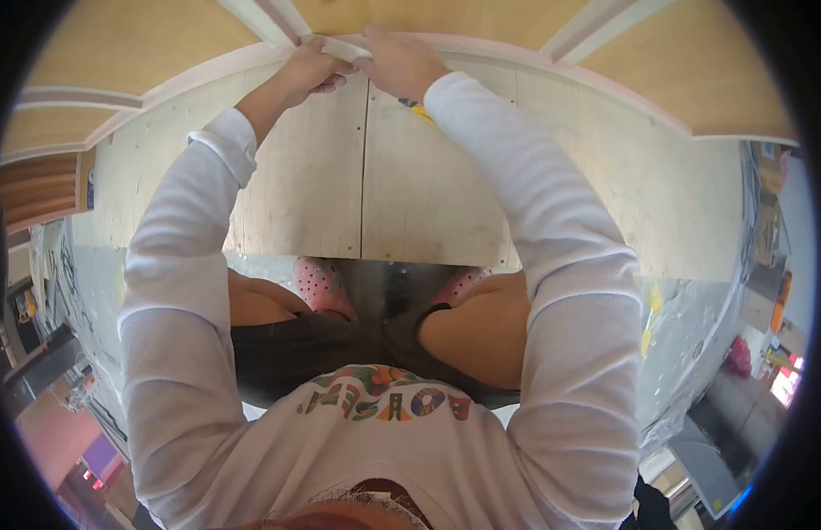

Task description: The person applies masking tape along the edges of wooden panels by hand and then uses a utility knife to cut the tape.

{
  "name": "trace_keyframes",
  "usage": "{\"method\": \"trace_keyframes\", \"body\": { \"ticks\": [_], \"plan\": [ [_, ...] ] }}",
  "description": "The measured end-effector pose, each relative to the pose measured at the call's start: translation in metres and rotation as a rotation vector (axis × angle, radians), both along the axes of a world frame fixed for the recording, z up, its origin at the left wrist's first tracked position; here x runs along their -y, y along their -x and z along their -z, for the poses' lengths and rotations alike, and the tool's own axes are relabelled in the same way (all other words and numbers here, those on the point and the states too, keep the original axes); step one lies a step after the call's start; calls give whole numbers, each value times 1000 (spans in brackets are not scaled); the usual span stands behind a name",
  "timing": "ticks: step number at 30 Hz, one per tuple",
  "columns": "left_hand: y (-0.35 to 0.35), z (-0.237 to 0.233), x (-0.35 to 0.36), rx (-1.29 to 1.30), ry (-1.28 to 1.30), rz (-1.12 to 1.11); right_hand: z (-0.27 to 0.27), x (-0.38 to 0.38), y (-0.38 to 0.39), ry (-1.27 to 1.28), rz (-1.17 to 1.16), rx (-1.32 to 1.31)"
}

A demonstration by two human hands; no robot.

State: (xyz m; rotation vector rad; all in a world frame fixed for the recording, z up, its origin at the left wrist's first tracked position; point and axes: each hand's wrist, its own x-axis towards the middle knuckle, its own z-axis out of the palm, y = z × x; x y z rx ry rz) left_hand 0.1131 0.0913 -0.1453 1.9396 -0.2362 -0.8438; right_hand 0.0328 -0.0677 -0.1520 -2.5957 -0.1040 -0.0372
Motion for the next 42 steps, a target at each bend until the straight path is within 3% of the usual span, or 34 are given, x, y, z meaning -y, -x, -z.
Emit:
{"method": "trace_keyframes", "body": {
  "ticks": [1, 3, 7, 9, 11, 17, 27, 32, 38, 42],
  "plan": [
    [0, 2, 0, -25, 11, -6, -3, 2, 6, -1, 9, 0],
    [-1, 4, -1, -28, -21, 16, -7, 9, 17, -334, 45, -270],
    [-5, 3, -2, -87, -21, 88, -7, 28, 35, -424, 31, -100],
    [-4, 6, 0, -94, -24, 24, 2, 52, 41, 33, -88, 232],
    [-5, 5, 3, -98, -24, -42, -5, 73, 49, 173, 26, 38],
    [-13, 0, 5, -199, -120, 36, -23, 88, 51, 594, 285, -198],
    [-9, -5, -9, -116, -220, 93, -22, 81, 53, 649, 189, -49],
    [-10, -1, -7, -88, -202, 48, -17, 85, 42, 739, 227, 170],
    [-11, -3, -13, -69, -268, 122, -2, 87, 33, 930, 174, 75],
    [-20, 5, -14, -28, -265, 137, -1, 83, 27, 799, 249, 126]
  ]
}}
